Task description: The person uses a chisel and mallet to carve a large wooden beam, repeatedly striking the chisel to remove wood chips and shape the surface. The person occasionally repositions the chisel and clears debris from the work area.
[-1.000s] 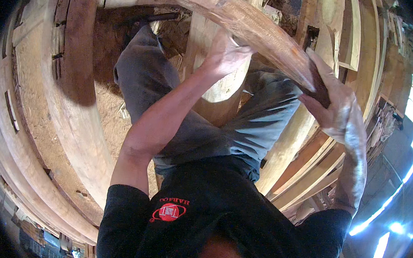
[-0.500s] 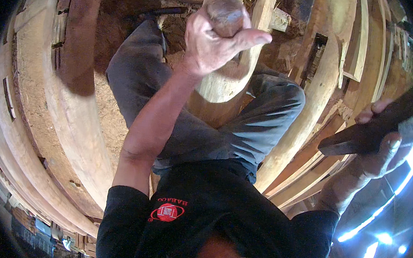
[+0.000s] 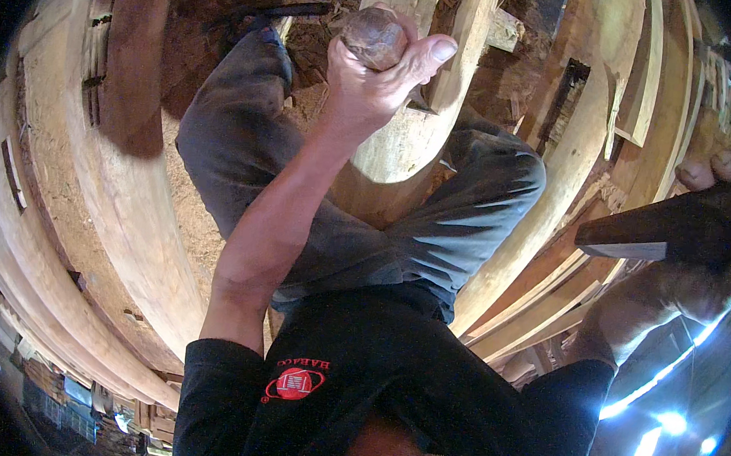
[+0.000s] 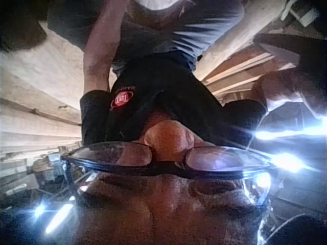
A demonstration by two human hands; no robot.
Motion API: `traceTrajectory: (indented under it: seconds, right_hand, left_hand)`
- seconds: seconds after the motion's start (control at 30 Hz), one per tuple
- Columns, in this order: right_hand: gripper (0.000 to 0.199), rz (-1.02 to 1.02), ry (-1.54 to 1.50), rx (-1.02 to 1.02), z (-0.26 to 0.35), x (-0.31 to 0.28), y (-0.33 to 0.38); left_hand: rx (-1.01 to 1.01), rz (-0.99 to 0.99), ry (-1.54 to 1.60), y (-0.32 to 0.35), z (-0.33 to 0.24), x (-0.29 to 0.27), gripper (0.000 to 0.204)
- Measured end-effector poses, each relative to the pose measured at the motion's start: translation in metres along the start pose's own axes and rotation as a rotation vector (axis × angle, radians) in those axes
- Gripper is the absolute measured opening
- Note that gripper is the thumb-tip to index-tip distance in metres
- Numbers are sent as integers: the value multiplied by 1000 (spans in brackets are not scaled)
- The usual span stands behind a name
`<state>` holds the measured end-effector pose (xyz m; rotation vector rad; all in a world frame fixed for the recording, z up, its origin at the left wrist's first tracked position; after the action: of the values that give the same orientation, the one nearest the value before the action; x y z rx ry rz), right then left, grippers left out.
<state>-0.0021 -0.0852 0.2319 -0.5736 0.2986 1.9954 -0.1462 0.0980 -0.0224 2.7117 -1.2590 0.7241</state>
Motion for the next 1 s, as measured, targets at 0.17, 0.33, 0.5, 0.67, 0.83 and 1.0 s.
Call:
traceTrajectory:
  seconds: [0.17, 0.33, 0.5, 0.67, 0.83, 1.0]
  right_hand:
    - [71, 620, -138, 326, -22, -49, -29]
    - [71, 685, 714, -166, -18, 51, -4]
    - [76, 336, 528, -14, -5, 29, -2]
    - [76, 290, 220, 194, 17, -5, 2]
    - [73, 554, 841, -24, -36, 30, 18]
    - [70, 213, 579, -43, -23, 2, 28]
  left_hand:
    - [67, 31, -77, -6, 4, 12, 17]
    - [41, -71, 16, 1, 20, 32, 22]
    - [-93, 85, -130, 1, 30, 8, 20]
    - [-148, 140, -273, -3, 28, 26, 24]
    - [-136, 134, -17, 2, 22, 44, 29]
    - [-325, 380, -256, -2, 24, 49, 45]
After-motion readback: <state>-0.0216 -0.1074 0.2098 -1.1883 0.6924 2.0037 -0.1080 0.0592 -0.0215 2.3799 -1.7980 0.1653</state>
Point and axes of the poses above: each hand's wrist, its own y-axis away from the middle knuckle, its own x-axis out of the palm, z = x × y, the point moved 2 cm from there along -y, towards the middle knuckle, and after that the axes turned 12 degrees about x, right-handed, at the moved point
